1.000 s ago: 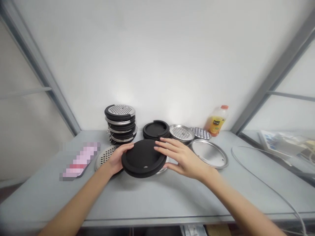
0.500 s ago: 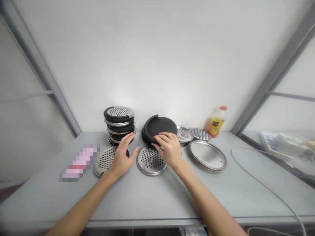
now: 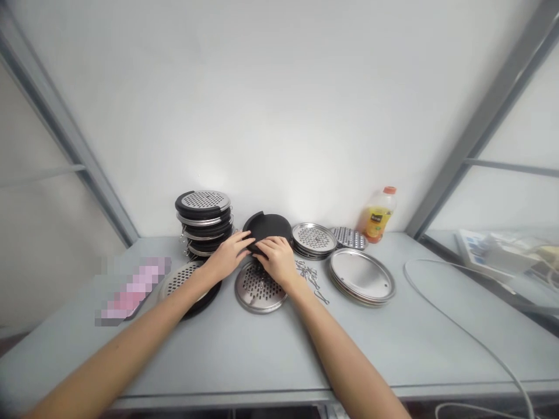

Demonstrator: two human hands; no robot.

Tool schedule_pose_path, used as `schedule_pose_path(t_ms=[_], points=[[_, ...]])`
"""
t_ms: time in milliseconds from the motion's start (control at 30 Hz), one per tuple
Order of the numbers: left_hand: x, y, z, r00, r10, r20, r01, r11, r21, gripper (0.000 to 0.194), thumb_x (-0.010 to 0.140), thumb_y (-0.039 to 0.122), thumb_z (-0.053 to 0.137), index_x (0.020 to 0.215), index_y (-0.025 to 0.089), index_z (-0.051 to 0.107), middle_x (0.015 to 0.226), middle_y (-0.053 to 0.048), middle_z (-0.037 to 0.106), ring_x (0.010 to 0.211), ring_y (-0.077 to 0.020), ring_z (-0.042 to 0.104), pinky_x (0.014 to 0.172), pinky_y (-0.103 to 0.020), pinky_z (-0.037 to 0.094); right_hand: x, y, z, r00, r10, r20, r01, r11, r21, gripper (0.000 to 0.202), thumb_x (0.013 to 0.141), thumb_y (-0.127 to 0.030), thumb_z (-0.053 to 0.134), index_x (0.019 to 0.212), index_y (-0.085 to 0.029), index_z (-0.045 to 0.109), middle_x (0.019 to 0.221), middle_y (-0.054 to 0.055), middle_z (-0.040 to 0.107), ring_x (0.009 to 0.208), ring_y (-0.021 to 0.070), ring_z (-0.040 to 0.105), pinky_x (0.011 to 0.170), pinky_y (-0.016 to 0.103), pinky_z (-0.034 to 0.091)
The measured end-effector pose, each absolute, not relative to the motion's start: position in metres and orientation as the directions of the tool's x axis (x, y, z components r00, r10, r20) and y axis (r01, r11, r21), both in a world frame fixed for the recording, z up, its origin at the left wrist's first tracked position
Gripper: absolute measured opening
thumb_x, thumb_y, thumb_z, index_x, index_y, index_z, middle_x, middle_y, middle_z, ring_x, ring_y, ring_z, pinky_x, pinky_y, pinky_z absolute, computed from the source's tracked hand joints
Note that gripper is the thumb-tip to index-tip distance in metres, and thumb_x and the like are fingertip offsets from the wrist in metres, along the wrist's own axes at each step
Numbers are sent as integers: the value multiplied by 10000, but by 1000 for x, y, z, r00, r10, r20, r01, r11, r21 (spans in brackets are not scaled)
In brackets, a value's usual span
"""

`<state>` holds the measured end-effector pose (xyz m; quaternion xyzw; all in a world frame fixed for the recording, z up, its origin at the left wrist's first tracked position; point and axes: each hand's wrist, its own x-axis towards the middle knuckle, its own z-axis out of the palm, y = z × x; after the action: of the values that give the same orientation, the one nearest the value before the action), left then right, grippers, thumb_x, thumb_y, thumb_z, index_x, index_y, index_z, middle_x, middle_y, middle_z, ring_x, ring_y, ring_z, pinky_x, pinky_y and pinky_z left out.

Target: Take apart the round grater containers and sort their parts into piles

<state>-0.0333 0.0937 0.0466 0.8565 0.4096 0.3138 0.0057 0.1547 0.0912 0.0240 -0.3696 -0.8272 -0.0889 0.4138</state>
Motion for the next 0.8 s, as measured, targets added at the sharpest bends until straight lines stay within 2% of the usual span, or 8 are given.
schedule_pose_path(t_ms=[67,167,200,267,333,433,600,800], points=[[-32,94,48,505,680,532,703,-682,204,295,862,104,525,1121,199,631,1266,-120,601,1240,-270,522,1037,-460,432,159,92,25,-339,534,774,700,693,-172,297,870,-352,607,1141,-235,634,1129,73,686,1126,263,559,977,445,422],[-30,96,57,537,667,517,744,-663,82,280,894,107,467,1121,195,607,1220,-119,608,1214,-265,531,991,-424,466,169,96,26,-171,551,817,747,614,-257,670,787,-472,674,1346,-167,463,1329,147,544,1259,308,452,1062,487,362],[-30,98,62,546,677,493,764,-644,39,284,899,99,448,1122,188,600,1214,-123,605,1214,-263,529,979,-407,473,172,98,25,-120,565,816,757,584,-292,776,763,-506,684,1385,-137,405,1360,176,503,1274,322,433,1071,498,354],[-29,102,74,564,729,387,803,-594,-51,293,902,72,412,1099,178,602,1193,-128,607,1191,-247,545,947,-363,486,179,103,22,-76,608,791,763,546,-347,857,763,-533,668,1423,-100,333,1378,206,467,1286,337,418,1075,512,352],[-29,106,87,585,746,319,801,-594,-79,243,888,61,443,1007,160,630,1080,-118,647,1046,-218,626,888,-317,508,184,107,16,-86,661,746,758,530,-381,828,801,-520,624,1439,-99,305,1389,206,458,1296,337,411,1073,518,358],[-27,111,106,600,771,213,800,-582,-144,189,856,28,487,899,119,648,944,-110,675,884,-203,674,811,-290,525,189,112,7,-107,713,693,752,514,-412,728,834,-491,585,1423,-129,359,1408,187,452,1305,329,412,1078,516,362],[-16,110,122,541,833,117,823,-496,-276,225,824,-41,480,892,69,665,923,-176,682,888,-266,693,785,-347,539,194,116,3,-93,738,668,740,500,-450,607,833,-490,584,1327,-147,502,1419,173,451,1308,321,418,1087,502,368],[-3,110,116,507,857,90,823,-450,-346,167,865,49,526,885,83,688,866,-172,693,898,-261,699,769,-319,534,190,115,1,-92,731,676,747,500,-439,558,837,-466,582,1287,-138,537,1421,185,441,1316,339,405,1083,531,365]])
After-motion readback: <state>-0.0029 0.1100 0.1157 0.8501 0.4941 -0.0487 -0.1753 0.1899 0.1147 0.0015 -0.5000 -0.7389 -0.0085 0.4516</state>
